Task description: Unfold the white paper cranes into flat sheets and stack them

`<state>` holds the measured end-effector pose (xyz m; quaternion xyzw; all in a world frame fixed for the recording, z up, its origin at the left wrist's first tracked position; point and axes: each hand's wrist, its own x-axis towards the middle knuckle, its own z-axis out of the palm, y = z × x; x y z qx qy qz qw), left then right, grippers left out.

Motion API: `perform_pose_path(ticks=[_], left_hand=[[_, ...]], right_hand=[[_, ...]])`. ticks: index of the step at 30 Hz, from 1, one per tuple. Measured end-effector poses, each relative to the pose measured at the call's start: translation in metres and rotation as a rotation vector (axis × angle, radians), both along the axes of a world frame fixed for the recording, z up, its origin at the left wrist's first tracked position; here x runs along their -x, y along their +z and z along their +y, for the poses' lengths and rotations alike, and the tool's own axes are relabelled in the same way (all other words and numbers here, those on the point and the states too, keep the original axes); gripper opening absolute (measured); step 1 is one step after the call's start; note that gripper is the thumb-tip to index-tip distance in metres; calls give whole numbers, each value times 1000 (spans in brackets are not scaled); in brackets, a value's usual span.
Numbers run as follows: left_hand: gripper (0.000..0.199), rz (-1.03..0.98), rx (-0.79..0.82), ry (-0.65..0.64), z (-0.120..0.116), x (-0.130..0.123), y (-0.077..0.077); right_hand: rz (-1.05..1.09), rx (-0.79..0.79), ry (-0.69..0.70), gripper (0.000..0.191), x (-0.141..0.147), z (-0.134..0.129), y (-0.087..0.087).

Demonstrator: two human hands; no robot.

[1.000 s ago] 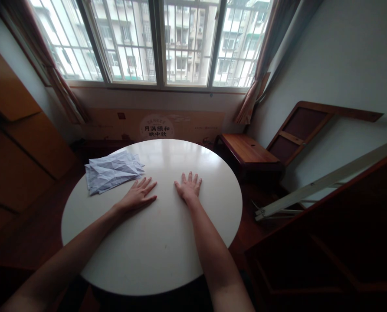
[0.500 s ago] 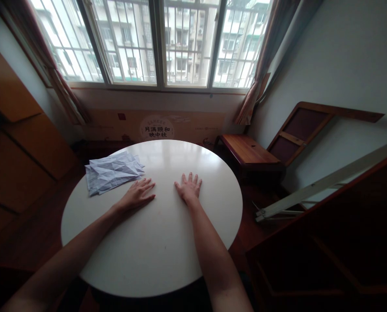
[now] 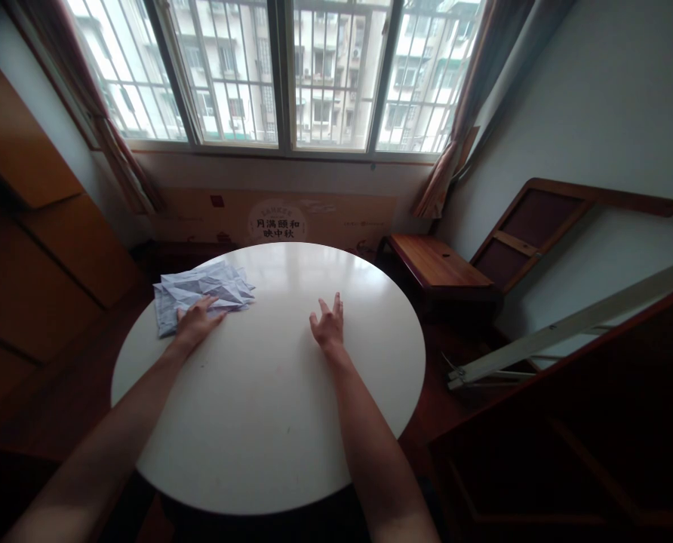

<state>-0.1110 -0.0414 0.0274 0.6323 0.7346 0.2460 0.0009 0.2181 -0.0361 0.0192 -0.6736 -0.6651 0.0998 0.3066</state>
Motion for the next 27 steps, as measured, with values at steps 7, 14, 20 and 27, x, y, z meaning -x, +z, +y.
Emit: perform_pose_path(ticks=[7, 14, 20, 27], left_hand=[[42, 32, 16, -27, 1, -2, 0], [26, 111, 6, -34, 1, 0, 1], [28, 112, 40, -13, -3, -6, 6], [28, 117, -155, -6, 1, -5, 6]], right_hand=[[-3, 54, 4, 48, -1, 1, 1], [22, 80, 10, 45, -1, 1, 3], [19, 92, 14, 44, -1, 1, 3], [39, 78, 10, 42, 0, 2, -1]])
